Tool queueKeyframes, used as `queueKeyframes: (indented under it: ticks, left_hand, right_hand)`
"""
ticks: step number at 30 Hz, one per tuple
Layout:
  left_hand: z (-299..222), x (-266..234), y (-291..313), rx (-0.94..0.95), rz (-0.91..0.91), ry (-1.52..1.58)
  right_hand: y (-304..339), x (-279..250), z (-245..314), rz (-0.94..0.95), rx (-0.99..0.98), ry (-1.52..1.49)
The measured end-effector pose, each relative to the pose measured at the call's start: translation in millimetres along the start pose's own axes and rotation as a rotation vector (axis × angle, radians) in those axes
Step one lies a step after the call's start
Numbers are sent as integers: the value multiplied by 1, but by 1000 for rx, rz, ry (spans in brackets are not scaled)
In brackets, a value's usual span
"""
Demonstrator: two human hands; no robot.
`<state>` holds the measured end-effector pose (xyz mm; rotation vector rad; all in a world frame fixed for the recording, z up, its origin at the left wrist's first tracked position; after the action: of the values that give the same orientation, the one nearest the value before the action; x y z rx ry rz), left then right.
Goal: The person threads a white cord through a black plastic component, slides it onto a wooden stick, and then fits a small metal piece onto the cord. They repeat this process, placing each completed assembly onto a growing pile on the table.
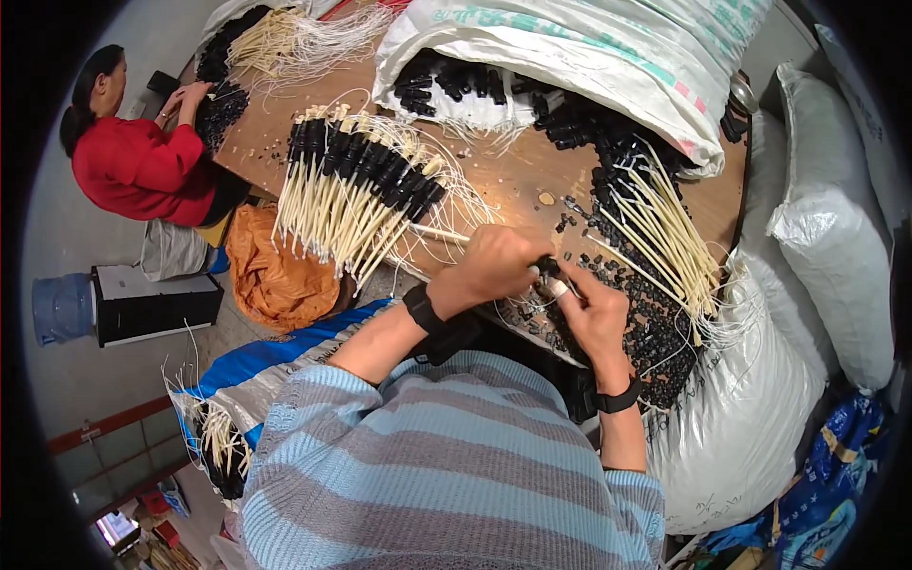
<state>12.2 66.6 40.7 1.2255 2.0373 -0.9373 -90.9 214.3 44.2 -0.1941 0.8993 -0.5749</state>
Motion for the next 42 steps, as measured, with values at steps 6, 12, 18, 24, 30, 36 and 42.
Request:
queueKeyframes:
  ticks: [6, 12, 18, 24, 30, 36, 42]
  left_hand:
    - [-12, -15, 11, 210, -65, -236]
    - [26, -60, 23, 100, -392, -227]
    - [82, -116, 43, -326, -598, -735]
    - [48, -39, -12, 90, -383, -1]
    - [20, 56, -117, -207, 113, -24]
    - [55, 66, -123, -260, 55, -134]
    - [64, 22, -79, -193, -147, 168]
  right_hand:
    - [-14, 11, -2, 195, 648, -504]
    - [-22, 8, 21, -215, 380, -435]
    - [-25, 10, 29, 100, -48, 87]
    - [-2, -13, -35, 11, 249, 124]
    - [13, -78, -83, 21, 464, 704]
    - [15, -80, -80, 9, 316, 551]
    - [2, -67, -56, -19, 324, 193]
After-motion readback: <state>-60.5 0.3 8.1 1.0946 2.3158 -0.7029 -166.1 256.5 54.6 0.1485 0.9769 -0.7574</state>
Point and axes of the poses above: each hand's wrist, its own y-axis away from the middle knuckle, its own x-axis out of the palm, z = x × y, the point moved 2 cm from there along -y, towards the middle knuckle
